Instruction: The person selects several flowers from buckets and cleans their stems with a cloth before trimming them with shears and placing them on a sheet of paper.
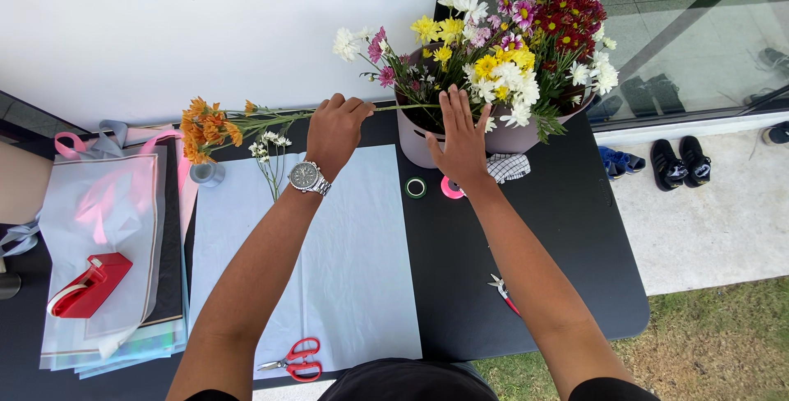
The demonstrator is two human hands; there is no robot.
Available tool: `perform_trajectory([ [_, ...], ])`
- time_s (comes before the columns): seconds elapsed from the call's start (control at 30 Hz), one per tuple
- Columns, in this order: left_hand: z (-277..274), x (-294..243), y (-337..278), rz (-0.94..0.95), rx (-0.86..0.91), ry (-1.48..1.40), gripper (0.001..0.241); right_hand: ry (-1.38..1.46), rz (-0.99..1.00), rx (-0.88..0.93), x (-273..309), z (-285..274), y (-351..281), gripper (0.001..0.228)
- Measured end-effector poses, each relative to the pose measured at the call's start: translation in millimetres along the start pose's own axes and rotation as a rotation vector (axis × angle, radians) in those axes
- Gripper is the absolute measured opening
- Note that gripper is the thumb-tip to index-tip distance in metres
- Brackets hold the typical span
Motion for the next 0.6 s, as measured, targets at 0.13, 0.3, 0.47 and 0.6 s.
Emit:
perform_trajectory([
  [0.13, -4.7, 5.8, -1.8, 0.012, -0.013, 0.002, 0.014, 0.001, 0.019, -0.073, 1.0, -8.4, 2.0, 0.083],
  [0.3, -21.7, 3.0, 2.6, -0.085, -0.022, -0.106, 0.013, 0.0, -0.085, -0.019, 27.8, 6.8, 7.1, 0.091],
  [0.47, -31.4, 4.5, -1.2, -0.128, -0.032, -0.132, 0.012, 0.112, -0.006, -0.137, 40.9, -20.1, 4.6, 0.096],
  [0.6, -34.9, 4.7, -10.1, -0.175, -0.037, -0.159, 0.012, 0.161, 0.002, -0.068, 42.2, -18.2, 1.6, 0.092],
])
Point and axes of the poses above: each hand's wrist, its own y-axis towards the middle knuckle, its own z-axis out of the palm, x = y × z, the point moved 7 cm from there along y, towards the middle knuckle, and after that the axes turned 1 degree about y, right-handed, at the moved point
